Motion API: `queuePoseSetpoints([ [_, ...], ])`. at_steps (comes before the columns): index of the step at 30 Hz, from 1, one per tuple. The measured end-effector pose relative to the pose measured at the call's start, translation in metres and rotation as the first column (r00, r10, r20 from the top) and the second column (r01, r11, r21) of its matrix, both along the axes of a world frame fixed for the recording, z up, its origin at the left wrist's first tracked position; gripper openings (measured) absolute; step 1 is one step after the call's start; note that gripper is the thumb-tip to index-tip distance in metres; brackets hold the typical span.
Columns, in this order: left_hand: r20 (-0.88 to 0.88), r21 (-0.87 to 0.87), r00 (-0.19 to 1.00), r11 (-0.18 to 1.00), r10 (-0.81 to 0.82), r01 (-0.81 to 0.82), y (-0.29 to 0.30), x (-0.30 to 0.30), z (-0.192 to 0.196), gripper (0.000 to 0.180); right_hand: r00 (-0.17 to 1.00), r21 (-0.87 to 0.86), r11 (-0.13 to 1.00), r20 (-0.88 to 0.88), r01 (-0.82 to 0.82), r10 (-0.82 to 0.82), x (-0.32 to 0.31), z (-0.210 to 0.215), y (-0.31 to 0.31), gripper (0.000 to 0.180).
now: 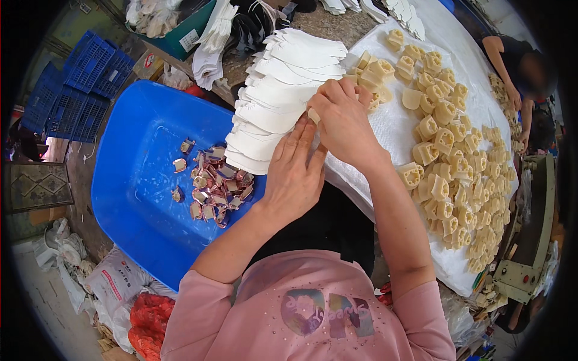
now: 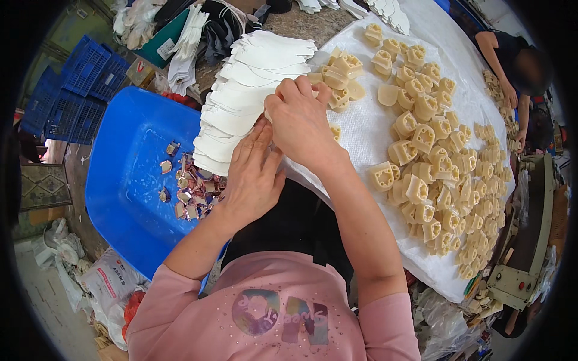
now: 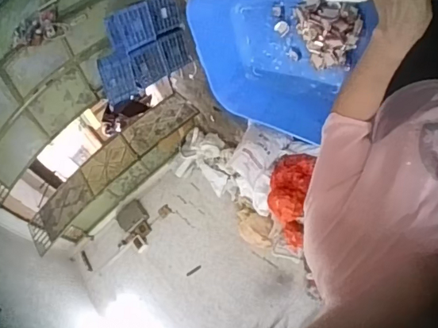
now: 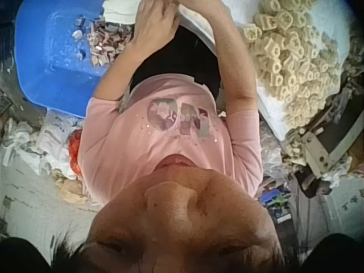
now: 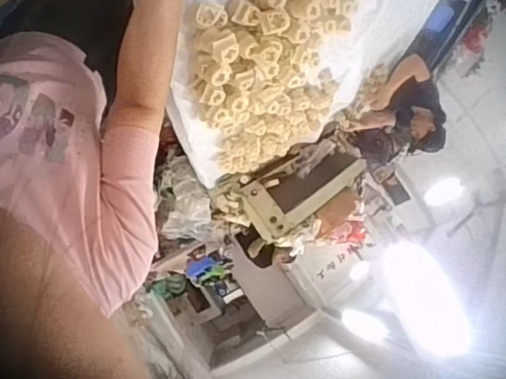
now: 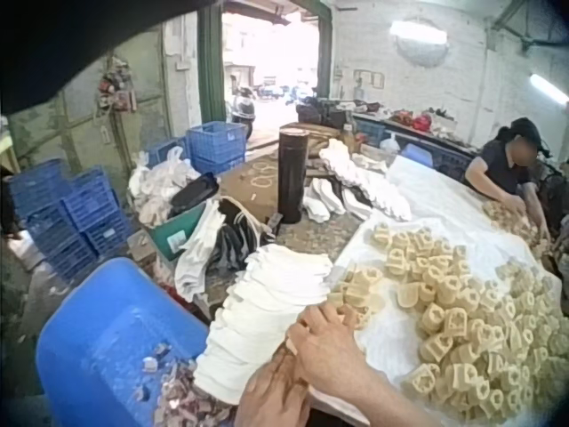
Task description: The recorder is assembling internal components for shoe soles, placing white padding into beige molded sole parts.
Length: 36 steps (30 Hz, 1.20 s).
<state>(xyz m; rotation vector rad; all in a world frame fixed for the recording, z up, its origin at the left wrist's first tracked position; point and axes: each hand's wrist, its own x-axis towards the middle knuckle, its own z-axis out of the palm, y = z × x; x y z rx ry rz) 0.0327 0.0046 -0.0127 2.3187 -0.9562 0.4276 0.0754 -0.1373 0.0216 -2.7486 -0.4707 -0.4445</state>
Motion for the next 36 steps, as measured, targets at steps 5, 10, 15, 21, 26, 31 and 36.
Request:
queuePoseSetpoints([
  [5,0.018,0.016,1.000,1.000,0.014,-0.014,-0.003,0.000,-0.002,0.044,0.999,0.002,1.000,-0.040,-0.004,0.004,0.002,0.000,0.001,0.017],
  [10,0.018,0.069,0.999,0.997,0.039,-0.040,-0.008,0.001,0.000,0.044,1.000,0.049,0.999,-0.005,0.003,-0.003,-0.001,0.003,0.003,0.018],
  [15,-0.013,0.088,1.000,0.996,0.003,-0.002,-0.006,0.001,0.009,0.040,0.973,0.106,0.994,0.223,0.031,-0.054,-0.002,0.031,0.013,0.023],
  [21,-0.194,0.050,0.981,0.998,-0.022,0.032,0.001,0.000,0.018,0.057,0.839,0.248,0.964,0.502,0.096,-0.212,-0.021,0.059,-0.013,0.030],
  [26,-0.228,0.071,0.967,0.989,-0.111,0.130,-0.004,-0.014,0.031,0.060,0.676,0.300,0.944,0.668,0.138,-0.311,-0.047,0.062,-0.046,0.026],
  [31,-0.529,-0.847,0.159,0.505,-0.834,-0.168,-0.016,-0.028,0.007,0.063,0.850,0.256,0.963,0.486,0.086,-0.205,-0.090,0.033,-0.047,0.031],
  [36,-0.600,-0.716,0.238,0.380,-0.763,-0.586,-0.024,-0.021,0.014,0.045,0.981,0.299,0.954,0.182,0.003,-0.061,-0.103,0.006,-0.053,0.037],
])
